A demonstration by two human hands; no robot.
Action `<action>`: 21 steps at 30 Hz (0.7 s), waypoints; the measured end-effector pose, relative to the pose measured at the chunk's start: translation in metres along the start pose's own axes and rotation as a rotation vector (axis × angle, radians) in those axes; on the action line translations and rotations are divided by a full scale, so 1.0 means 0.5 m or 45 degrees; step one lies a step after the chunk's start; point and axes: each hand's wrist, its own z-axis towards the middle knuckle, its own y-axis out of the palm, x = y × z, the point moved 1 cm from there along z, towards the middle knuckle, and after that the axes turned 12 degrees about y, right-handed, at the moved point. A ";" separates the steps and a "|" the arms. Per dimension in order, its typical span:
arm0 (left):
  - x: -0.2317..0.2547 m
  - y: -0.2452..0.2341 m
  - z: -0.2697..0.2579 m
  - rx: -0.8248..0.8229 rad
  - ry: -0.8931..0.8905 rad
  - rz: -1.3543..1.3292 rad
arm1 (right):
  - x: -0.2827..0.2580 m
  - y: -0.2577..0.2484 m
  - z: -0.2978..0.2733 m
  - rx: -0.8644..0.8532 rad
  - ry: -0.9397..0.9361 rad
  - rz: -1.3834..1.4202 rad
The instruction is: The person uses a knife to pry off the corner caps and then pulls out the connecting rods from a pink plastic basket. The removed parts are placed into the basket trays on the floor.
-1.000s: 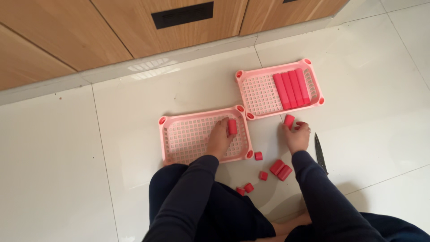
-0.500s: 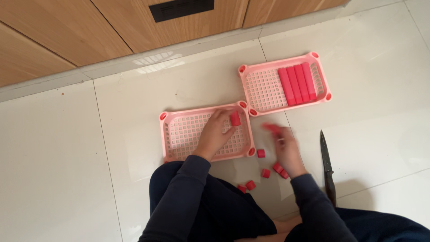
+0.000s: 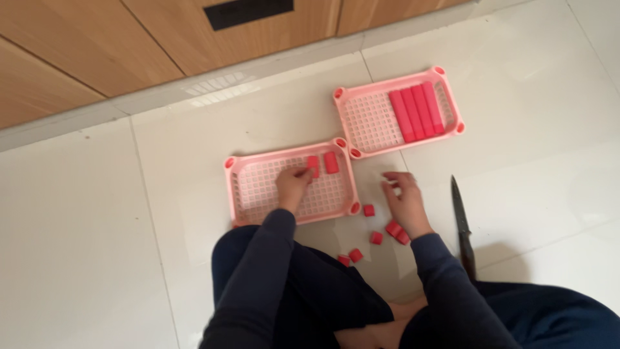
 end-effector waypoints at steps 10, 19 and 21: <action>-0.022 0.048 0.034 0.136 0.356 0.133 | 0.211 -0.090 -0.099 0.220 0.360 -0.268; 0.048 -0.002 0.023 0.084 0.068 0.038 | 0.118 -0.005 -0.149 0.141 0.693 -0.389; 0.060 -0.018 0.015 0.071 0.036 -0.035 | 0.135 0.023 -0.152 0.217 0.545 -0.387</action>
